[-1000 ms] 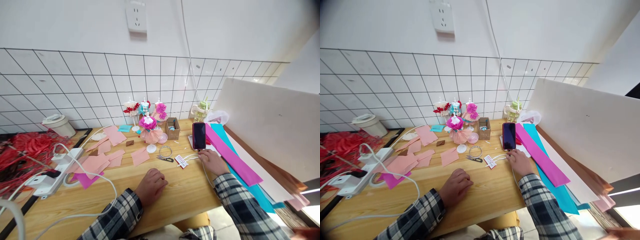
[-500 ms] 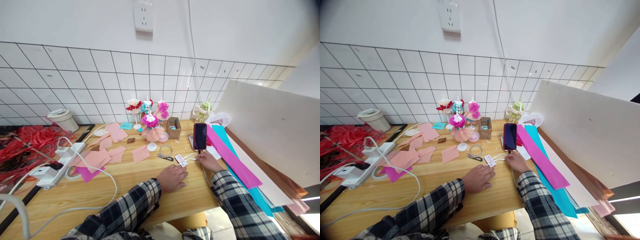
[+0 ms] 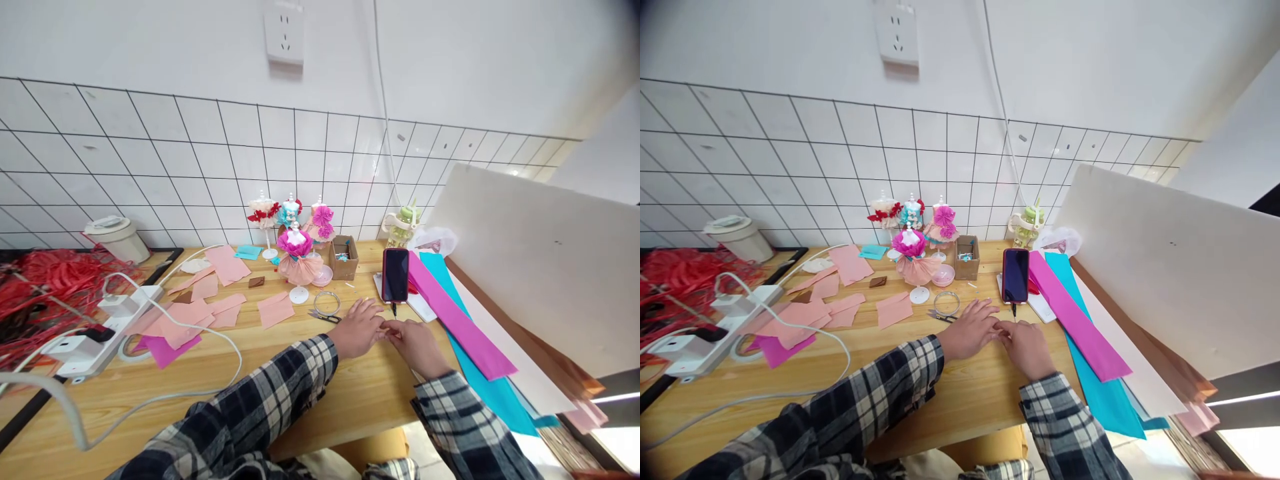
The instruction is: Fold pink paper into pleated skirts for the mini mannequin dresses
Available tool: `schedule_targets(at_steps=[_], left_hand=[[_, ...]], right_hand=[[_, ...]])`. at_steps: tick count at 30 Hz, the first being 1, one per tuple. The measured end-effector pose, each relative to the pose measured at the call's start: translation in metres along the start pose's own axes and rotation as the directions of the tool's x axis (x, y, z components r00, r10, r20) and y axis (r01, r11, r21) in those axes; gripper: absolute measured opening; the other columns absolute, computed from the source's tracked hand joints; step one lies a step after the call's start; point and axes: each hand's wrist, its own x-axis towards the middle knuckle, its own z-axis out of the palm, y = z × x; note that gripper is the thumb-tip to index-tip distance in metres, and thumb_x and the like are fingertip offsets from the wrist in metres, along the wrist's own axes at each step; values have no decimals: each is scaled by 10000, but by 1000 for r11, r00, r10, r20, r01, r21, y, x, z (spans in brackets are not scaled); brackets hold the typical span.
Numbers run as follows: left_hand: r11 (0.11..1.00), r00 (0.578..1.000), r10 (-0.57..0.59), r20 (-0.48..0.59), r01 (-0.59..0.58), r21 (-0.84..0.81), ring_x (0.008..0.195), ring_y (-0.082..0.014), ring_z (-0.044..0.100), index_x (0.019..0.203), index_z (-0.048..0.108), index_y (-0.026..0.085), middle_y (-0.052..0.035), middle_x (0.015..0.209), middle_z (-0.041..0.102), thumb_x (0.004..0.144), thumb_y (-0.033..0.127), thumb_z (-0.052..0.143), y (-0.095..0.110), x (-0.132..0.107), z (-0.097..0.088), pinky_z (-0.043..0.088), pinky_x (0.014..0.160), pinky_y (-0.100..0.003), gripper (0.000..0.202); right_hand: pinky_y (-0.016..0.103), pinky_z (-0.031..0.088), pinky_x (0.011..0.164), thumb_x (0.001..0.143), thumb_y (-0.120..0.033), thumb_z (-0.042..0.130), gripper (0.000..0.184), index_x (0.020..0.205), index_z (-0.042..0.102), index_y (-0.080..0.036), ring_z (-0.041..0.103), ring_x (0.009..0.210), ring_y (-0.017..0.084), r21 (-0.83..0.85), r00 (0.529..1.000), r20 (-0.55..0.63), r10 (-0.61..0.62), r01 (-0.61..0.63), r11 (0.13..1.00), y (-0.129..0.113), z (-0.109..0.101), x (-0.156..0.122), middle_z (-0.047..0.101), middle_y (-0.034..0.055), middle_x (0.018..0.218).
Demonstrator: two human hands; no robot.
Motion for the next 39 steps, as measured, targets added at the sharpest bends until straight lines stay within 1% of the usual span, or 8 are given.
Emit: schedule_targets(at_steps=[9, 13, 20, 24, 28, 31, 35, 39], left_hand=[[999, 999, -45, -22, 45, -16, 1265, -243, 391, 886, 662, 233, -48, 1086, 628, 870, 246, 526, 3, -7, 2, 12, 1096, -573, 139], [989, 989, -134, -65, 130, -69, 1226, -244, 425, 816, 681, 226, -34, 1002, 640, 813, 178, 563, 3, -10, 1, 5, 1100, -558, 128], [824, 846, -513, -144, 440, -356, 891, -189, 565, 760, 738, 208, -35, 849, 658, 754, 188, 623, -11, -12, 28, 418, 908, -377, 116], [794, 809, -567, -157, 484, -369, 873, -175, 584, 849, 741, 181, -61, 895, 657, 814, 183, 562, -23, -15, 34, 459, 840, -340, 182], [855, 856, -482, -189, 411, -316, 1053, -192, 514, 1187, 614, 279, -34, 1103, 613, 796, 218, 620, -18, -24, 16, 390, 964, -361, 396], [949, 928, -315, -201, 313, -45, 1106, -238, 467, 1398, 363, 304, -60, 1204, 556, 821, 228, 589, -9, -32, 0, 344, 1000, -440, 623], [968, 993, -63, -98, 85, 236, 1114, -243, 470, 1410, 339, 288, -76, 1234, 551, 892, 143, 414, -9, -53, -16, 285, 1039, -482, 543], [975, 993, -2, -119, 29, 220, 1016, -226, 519, 1321, 475, 227, -83, 1109, 623, 891, 165, 430, -24, -105, -36, 396, 935, -404, 437]], right_hand=[[288, 376, 652, 873, -284, 506, 114, 928, 599, -246, 594, 811, 217, -26, 991, -68, 115, -117, 993, -9, 9, -3, 671, 43, 778], [305, 361, 702, 886, -306, 501, 176, 824, 645, -226, 547, 820, 221, -125, 991, -134, 3, -20, 992, -15, 17, 0, 646, 61, 807], [379, 287, 833, 891, -171, 465, 173, 951, 624, -197, 488, 971, 242, -299, 874, -451, -180, 42, 953, -26, 55, 4, 631, 76, 995], [373, 277, 856, 898, -174, 455, 217, 1011, 631, -232, 486, 1000, 225, -297, 803, -530, -272, 125, 947, -25, 73, 2, 624, 60, 1056], [384, 317, 853, 889, -315, 498, 286, 1149, 608, -265, 489, 925, 226, -73, 688, -725, -37, -24, 997, -15, 78, 6, 568, 77, 1044], [415, 360, 855, 872, -355, 482, 504, 1351, 443, -202, 475, 909, 239, 138, 620, -768, 159, -83, 987, -2, 76, 12, 521, 103, 1008], [461, 364, 904, 852, -335, 467, 536, 1359, 420, -166, 456, 1018, 264, 294, 569, -785, 246, -8, 956, 8, 71, 12, 497, 133, 1088], [418, 412, 834, 832, -382, 518, 519, 1308, 471, -181, 483, 996, 251, 537, 534, -732, 422, 73, 840, -6, 67, -3, 480, 147, 1198]])
